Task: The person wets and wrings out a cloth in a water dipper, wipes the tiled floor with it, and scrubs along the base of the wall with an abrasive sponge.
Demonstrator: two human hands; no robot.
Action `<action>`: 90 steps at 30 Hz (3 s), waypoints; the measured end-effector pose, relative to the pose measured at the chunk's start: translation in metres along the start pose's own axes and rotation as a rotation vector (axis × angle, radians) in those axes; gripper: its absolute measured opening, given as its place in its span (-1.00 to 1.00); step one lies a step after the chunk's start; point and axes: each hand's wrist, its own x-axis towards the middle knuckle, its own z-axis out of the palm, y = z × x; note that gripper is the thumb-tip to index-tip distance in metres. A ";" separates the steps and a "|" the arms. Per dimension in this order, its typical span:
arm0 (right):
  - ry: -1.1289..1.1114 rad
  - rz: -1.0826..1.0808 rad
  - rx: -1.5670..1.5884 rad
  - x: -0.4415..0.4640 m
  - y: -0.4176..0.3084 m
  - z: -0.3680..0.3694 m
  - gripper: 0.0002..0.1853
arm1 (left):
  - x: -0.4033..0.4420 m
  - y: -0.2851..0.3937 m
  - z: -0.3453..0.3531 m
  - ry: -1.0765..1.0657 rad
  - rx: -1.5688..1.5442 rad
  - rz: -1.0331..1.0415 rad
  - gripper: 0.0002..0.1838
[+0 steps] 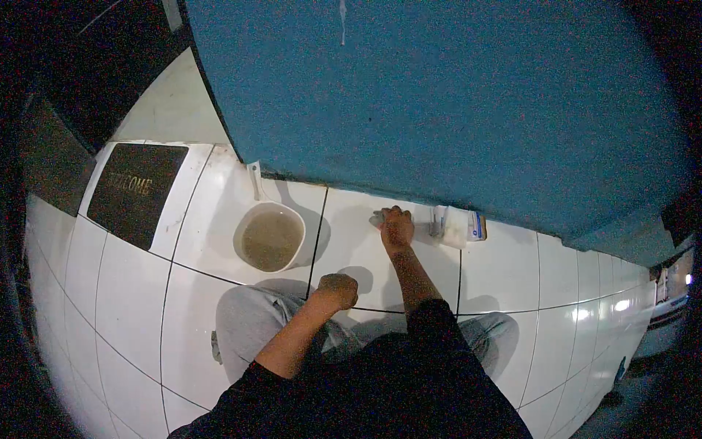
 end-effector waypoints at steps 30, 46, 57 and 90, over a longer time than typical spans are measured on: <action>-0.038 -0.001 -0.024 -0.090 0.029 0.012 -0.74 | -0.002 0.007 0.001 0.023 -0.055 0.018 -0.73; -0.162 -0.020 -0.097 -0.129 0.003 -0.044 -0.71 | -0.010 0.007 -0.005 0.114 -0.085 0.044 -0.73; 0.031 0.051 -0.018 -0.035 0.026 -0.022 -0.65 | -0.005 0.003 -0.009 0.027 -0.045 0.014 -0.70; 0.052 -0.114 -0.084 -0.029 0.005 0.010 -0.68 | -0.001 0.005 -0.001 0.000 -0.026 0.046 -0.72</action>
